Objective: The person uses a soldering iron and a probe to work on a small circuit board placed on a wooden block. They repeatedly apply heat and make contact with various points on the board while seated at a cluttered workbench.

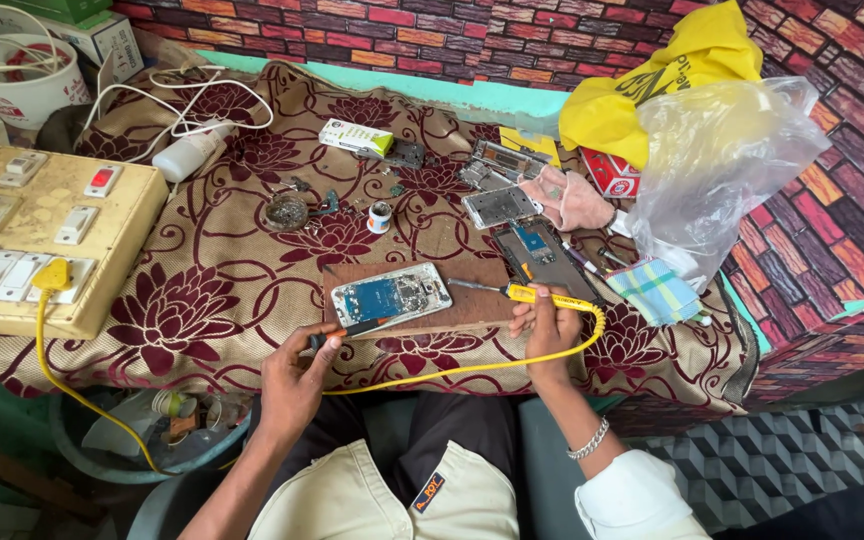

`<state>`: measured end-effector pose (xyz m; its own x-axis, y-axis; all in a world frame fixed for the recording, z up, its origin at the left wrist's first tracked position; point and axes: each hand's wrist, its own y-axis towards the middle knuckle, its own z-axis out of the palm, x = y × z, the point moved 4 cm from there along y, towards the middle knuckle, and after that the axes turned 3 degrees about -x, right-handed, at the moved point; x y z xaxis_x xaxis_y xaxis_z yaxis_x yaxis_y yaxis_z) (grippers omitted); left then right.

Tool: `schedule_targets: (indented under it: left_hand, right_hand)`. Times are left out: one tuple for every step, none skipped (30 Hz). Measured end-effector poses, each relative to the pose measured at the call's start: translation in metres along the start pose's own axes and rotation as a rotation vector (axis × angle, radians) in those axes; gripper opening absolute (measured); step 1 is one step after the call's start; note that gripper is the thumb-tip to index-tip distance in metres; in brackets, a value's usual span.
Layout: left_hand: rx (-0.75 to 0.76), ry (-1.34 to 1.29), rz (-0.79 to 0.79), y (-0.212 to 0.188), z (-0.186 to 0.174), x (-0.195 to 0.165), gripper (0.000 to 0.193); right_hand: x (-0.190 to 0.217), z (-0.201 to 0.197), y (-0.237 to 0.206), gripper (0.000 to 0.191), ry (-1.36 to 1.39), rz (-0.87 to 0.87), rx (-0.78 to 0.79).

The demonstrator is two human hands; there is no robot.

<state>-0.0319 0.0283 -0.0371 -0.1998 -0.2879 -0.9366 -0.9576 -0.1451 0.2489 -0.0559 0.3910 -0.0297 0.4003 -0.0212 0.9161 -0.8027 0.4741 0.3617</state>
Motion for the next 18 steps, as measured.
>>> schedule_targets:
  left_hand:
    - [0.006,-0.004,-0.012,-0.0001,0.0003,0.0007,0.034]
    - [0.011,-0.007,-0.021,0.0001,0.0005,0.0012,0.034]
    - [0.008,0.004,-0.022,0.0005,0.0006,0.0013,0.034]
    - [0.004,0.015,-0.023,0.0005,0.0009,0.0016,0.034]
    - [0.001,0.026,-0.025,0.0003,0.0009,0.0018,0.034]
    - [0.0,0.024,-0.019,0.0002,0.0008,0.0018,0.034]
    - [-0.001,0.021,-0.013,0.0003,0.001,0.0018,0.034]
    - [-0.002,0.019,-0.007,0.0004,0.0008,0.0017,0.034]
    - [0.0,0.027,-0.016,0.0007,0.001,0.0023,0.034]
    - [0.002,0.034,-0.024,0.0012,0.0012,0.0028,0.034]
    - [0.004,0.042,-0.033,0.0014,0.0014,0.0033,0.034]
    - [0.002,0.032,-0.026,0.0015,0.0013,0.0031,0.034]
    - [0.001,0.021,-0.018,0.0016,0.0013,0.0028,0.034]
    - [0.0,0.011,-0.011,0.0016,0.0013,0.0024,0.034]
    - [-0.002,0.012,-0.006,0.0018,0.0015,0.0021,0.034]
    - [-0.003,0.013,-0.001,0.0021,0.0018,0.0017,0.034]
    - [-0.005,0.014,0.003,0.0023,0.0019,0.0012,0.034]
    - [-0.004,0.02,0.002,0.0025,0.0017,0.0009,0.034]
  right_hand:
    - [0.0001,-0.0001,-0.0002,0.029,-0.001,0.001,0.0]
    - [0.0002,0.0002,0.0,0.029,-0.001,0.0,0.001]
    - [0.0004,0.0003,0.0003,0.029,0.004,-0.001,-0.001]
    - [0.0003,0.0002,0.0003,0.029,0.01,-0.002,-0.001]
    - [0.0003,0.0002,0.0003,0.029,0.015,-0.002,-0.002]
    - [0.0002,0.0003,0.0002,0.029,0.013,-0.003,0.0]
    - [0.0002,0.0,0.0004,0.029,0.011,-0.004,0.001]
    - [0.0003,0.0,0.0006,0.029,0.01,-0.006,0.003]
    - [0.0002,-0.0002,0.0009,0.029,0.014,-0.007,0.003]
    - [0.0002,-0.0005,0.0013,0.028,0.018,-0.007,0.003]
    - [0.0001,-0.0008,0.0016,0.028,0.022,-0.008,0.003]
    - [0.0,-0.0009,0.0018,0.028,0.045,-0.01,0.008]
    - [-0.0002,-0.001,0.0019,0.028,0.068,-0.013,0.014]
    - [-0.0004,-0.0011,0.0022,0.028,0.091,-0.015,0.019]
    - [-0.001,-0.0012,0.0028,0.028,0.118,-0.003,0.023]
    - [-0.0016,-0.0012,0.0039,0.028,0.144,0.009,0.027]
    - [-0.002,-0.0012,0.0047,0.028,0.171,0.021,0.031]
    - [-0.0024,-0.0013,0.0053,0.028,0.202,0.036,0.035]
